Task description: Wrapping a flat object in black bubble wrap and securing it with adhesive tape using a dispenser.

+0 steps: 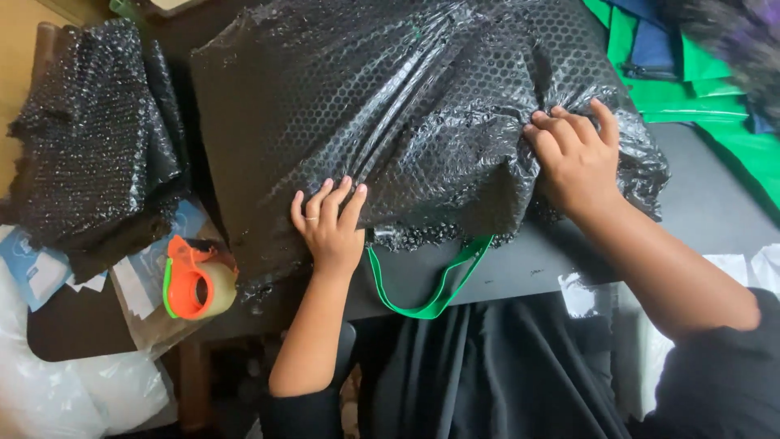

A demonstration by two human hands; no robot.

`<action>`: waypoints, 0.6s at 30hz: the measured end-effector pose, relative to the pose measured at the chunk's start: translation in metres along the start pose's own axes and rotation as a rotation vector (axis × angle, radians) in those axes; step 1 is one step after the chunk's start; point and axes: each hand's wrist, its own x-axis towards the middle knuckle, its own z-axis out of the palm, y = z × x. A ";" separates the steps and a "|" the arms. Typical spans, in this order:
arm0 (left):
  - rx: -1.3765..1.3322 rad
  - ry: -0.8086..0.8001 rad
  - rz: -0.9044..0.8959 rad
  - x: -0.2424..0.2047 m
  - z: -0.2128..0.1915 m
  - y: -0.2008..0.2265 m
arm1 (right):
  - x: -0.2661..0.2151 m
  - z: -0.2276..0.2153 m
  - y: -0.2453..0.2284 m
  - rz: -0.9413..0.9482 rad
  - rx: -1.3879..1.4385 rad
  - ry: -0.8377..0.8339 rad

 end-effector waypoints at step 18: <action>0.109 0.068 0.007 -0.001 0.010 0.015 | 0.033 -0.007 0.031 0.048 0.026 -0.244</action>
